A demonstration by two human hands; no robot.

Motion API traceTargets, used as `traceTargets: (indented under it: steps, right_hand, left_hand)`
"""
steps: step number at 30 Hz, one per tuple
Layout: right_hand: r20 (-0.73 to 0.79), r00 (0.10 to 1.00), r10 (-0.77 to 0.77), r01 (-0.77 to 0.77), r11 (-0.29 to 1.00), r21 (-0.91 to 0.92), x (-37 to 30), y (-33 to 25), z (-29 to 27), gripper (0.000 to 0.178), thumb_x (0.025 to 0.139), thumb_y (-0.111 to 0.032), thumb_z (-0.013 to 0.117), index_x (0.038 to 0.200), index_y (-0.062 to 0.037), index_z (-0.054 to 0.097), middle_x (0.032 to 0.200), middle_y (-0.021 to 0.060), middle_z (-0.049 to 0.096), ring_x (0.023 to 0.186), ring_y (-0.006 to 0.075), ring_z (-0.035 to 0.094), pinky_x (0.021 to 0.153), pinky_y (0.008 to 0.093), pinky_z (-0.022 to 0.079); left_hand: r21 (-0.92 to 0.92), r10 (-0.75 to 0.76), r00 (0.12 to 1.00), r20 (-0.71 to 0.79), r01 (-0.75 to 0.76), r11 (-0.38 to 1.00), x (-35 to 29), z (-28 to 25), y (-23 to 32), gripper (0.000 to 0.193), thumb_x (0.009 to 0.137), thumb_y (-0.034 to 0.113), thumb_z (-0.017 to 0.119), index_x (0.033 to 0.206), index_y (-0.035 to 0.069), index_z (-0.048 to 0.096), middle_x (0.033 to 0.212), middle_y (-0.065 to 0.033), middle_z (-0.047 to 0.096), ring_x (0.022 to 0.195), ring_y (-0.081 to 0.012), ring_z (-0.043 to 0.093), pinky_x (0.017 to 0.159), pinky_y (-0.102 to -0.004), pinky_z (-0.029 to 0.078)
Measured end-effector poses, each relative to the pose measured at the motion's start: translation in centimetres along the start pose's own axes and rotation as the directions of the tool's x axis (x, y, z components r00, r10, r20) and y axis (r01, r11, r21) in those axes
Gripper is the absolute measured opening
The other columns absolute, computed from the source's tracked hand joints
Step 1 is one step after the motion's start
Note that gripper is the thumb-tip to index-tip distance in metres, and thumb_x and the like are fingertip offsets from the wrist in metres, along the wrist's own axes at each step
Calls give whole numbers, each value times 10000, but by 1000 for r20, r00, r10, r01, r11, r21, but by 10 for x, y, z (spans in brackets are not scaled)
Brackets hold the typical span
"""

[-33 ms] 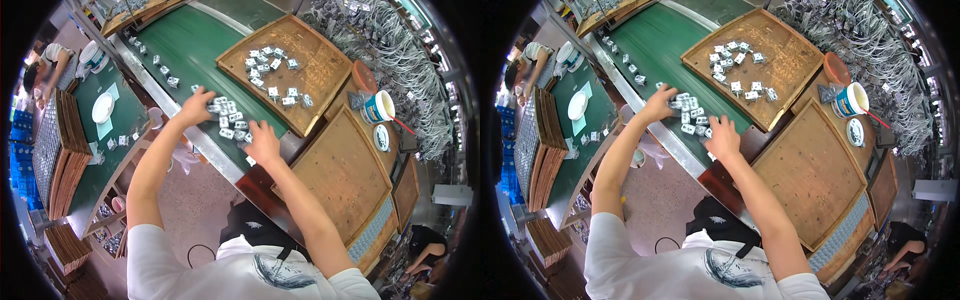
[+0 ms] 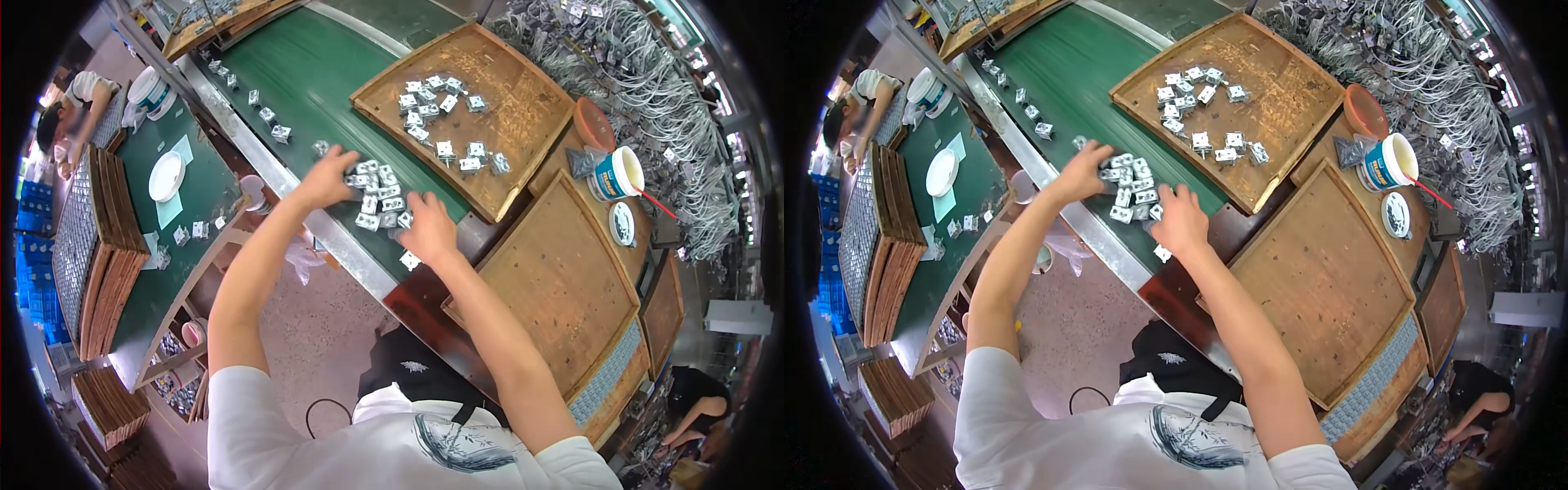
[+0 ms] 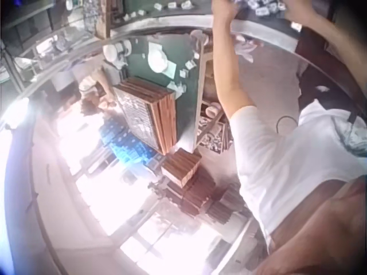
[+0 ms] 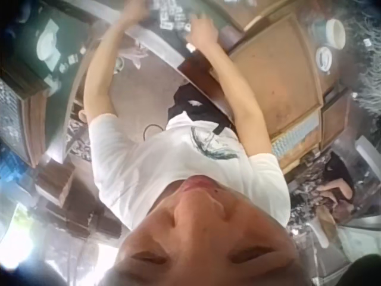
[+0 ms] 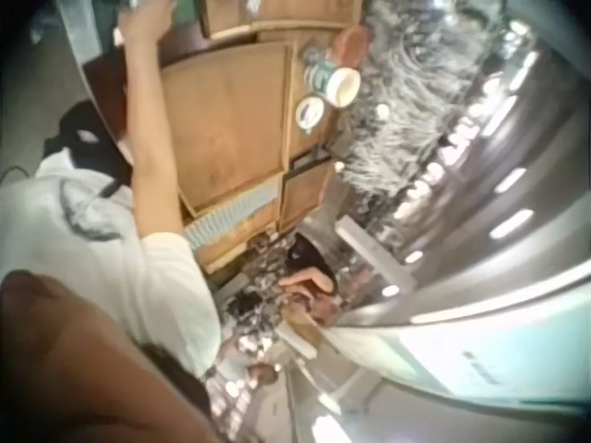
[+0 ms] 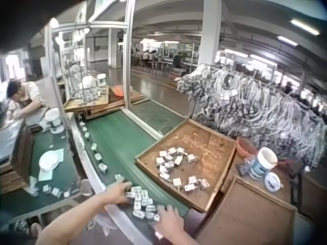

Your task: Assembling small electronic components and placing them into a grid-style tray at a workstation.

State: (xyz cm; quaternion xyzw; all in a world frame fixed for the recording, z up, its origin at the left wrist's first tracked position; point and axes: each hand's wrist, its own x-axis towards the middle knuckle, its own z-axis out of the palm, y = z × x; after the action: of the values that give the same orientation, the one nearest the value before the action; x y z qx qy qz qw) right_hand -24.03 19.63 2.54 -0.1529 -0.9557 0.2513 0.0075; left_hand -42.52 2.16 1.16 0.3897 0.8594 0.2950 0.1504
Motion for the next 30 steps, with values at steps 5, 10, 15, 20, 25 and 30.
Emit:
traceTargets:
  steps: [5,10,15,20,25,30]
  right_hand:
    - [-130,984,125,-109,986,126,10,35,-10,602,592,-155,846,1129,-68,586,1085,165,580,1057,379,564,881,458,487]
    - [-220,963,157,-82,946,313,-19,34,-61,610,586,-133,844,1135,-33,599,1092,157,594,1019,350,594,875,400,493]
    - [-426,892,150,-8,948,317,-84,99,-111,603,632,-98,805,1196,-78,593,1069,105,615,954,265,610,841,376,514]
    - [-364,744,560,-267,749,606,-164,171,-162,572,735,8,715,1281,-47,554,1114,40,643,915,125,616,742,267,511]
    - [-211,585,783,-365,487,794,-192,247,-181,524,885,-72,616,1387,-49,466,1159,81,606,877,173,627,603,250,506]
    - [-520,587,621,-571,772,278,-224,307,-185,611,865,-157,661,1408,-1,430,1315,209,531,1093,368,564,943,428,466]
  left_hand:
    - [-468,-253,965,-63,195,862,8,41,58,637,688,-21,716,1295,-2,523,1143,-111,481,890,-213,603,541,-290,536]
    - [-659,-286,940,-187,96,746,3,71,97,588,704,-46,693,1266,-48,521,1133,-83,474,753,-182,600,488,-277,495]
    - [-418,17,925,-379,-187,889,15,106,200,611,619,115,799,1195,56,603,1113,-165,554,1096,-343,532,960,-404,445]
    - [-578,83,991,-106,-129,806,40,190,316,570,663,174,777,1174,58,552,1181,-227,481,1049,-428,564,930,-453,483]
    - [-569,276,948,159,-141,810,69,223,364,549,691,166,733,1194,58,542,1260,-250,462,1095,-460,532,968,-478,462]
    - [-143,458,774,-437,-563,814,47,151,286,461,666,138,722,1099,72,577,1190,-240,510,1105,-420,503,946,-499,447]
